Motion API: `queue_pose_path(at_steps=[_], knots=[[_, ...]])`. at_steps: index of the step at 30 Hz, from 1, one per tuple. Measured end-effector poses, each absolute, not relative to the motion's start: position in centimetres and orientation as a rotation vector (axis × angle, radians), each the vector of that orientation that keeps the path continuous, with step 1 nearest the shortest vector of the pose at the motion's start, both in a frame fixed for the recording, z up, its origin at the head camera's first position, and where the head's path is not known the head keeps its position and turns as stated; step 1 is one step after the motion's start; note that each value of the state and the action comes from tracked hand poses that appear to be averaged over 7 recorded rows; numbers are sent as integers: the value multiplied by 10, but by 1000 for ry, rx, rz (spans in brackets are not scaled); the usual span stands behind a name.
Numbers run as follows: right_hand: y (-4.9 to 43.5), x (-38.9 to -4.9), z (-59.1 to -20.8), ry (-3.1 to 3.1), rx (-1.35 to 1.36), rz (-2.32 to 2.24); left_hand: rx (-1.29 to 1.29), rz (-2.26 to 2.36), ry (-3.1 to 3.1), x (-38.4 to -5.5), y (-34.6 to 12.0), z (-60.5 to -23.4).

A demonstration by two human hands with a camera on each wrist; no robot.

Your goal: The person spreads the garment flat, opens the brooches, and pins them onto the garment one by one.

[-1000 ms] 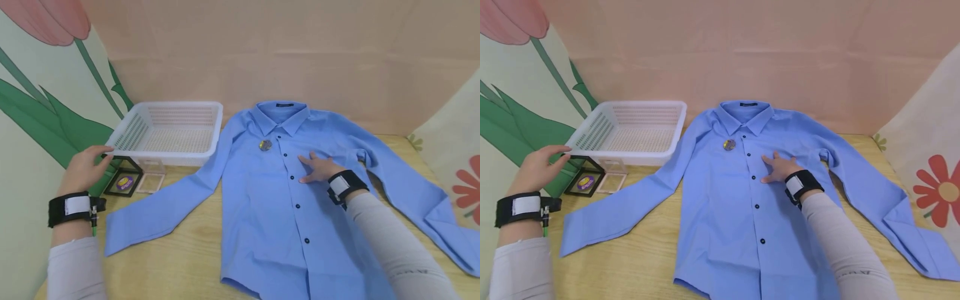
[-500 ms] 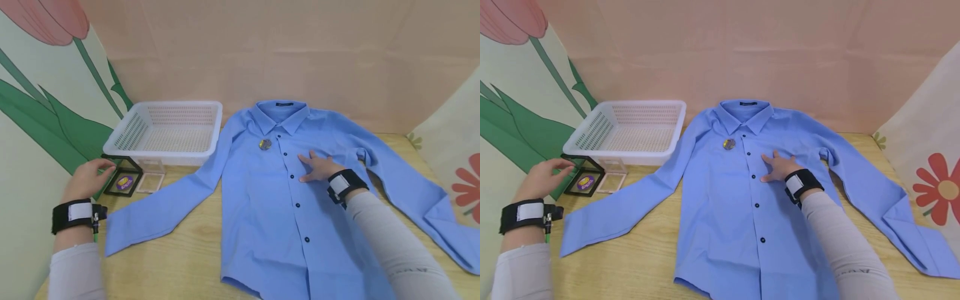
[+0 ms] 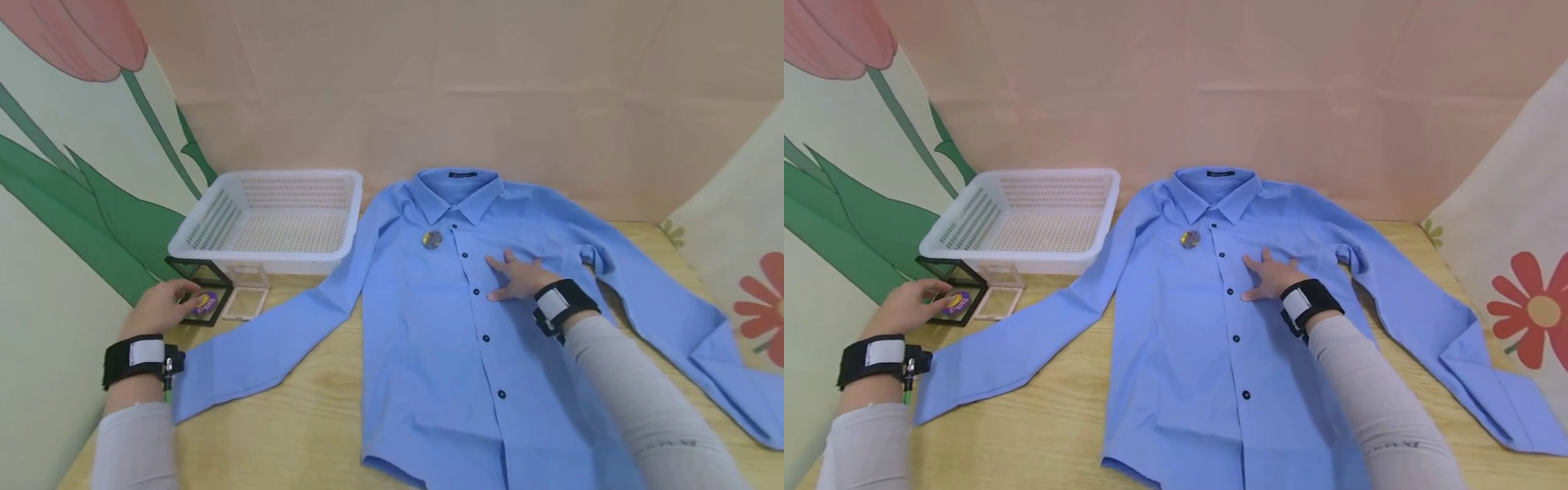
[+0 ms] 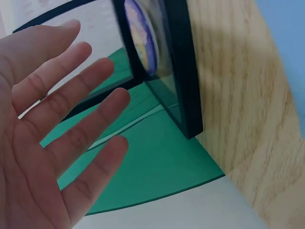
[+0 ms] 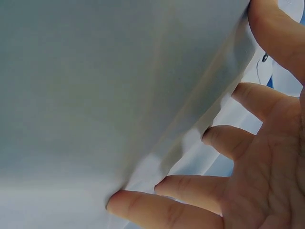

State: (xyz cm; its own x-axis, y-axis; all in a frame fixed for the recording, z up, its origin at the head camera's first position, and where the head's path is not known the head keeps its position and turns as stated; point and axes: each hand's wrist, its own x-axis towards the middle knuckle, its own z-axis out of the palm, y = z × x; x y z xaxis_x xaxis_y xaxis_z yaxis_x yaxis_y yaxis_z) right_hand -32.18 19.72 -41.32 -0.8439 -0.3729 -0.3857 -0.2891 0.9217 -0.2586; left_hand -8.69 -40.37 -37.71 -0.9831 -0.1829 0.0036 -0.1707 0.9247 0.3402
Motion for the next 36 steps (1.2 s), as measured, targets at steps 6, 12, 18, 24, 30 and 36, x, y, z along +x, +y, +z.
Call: queue_pose_path(at_steps=[6,12,18,24,30,36], knots=[[197,-322,-414,2643,-475,-250,300,-455,-3073,-92,-400,-380],[197,-323,-414,2637,-480,-255,356,-479,-3093,-96,-399,-383],[197,-322,-416,2640,-475,-251,360,-451,-3121,-99,-402,-389],[195,-320,-413,2646,-472,-248,387,-425,-3135,-100,-402,-391],[195,-320,-413,2647,-472,-242,367,-412,-3140,-102,-402,-393],[194,-319,-413,2645,-465,-246,347,-400,-3158,-105,-402,-395]])
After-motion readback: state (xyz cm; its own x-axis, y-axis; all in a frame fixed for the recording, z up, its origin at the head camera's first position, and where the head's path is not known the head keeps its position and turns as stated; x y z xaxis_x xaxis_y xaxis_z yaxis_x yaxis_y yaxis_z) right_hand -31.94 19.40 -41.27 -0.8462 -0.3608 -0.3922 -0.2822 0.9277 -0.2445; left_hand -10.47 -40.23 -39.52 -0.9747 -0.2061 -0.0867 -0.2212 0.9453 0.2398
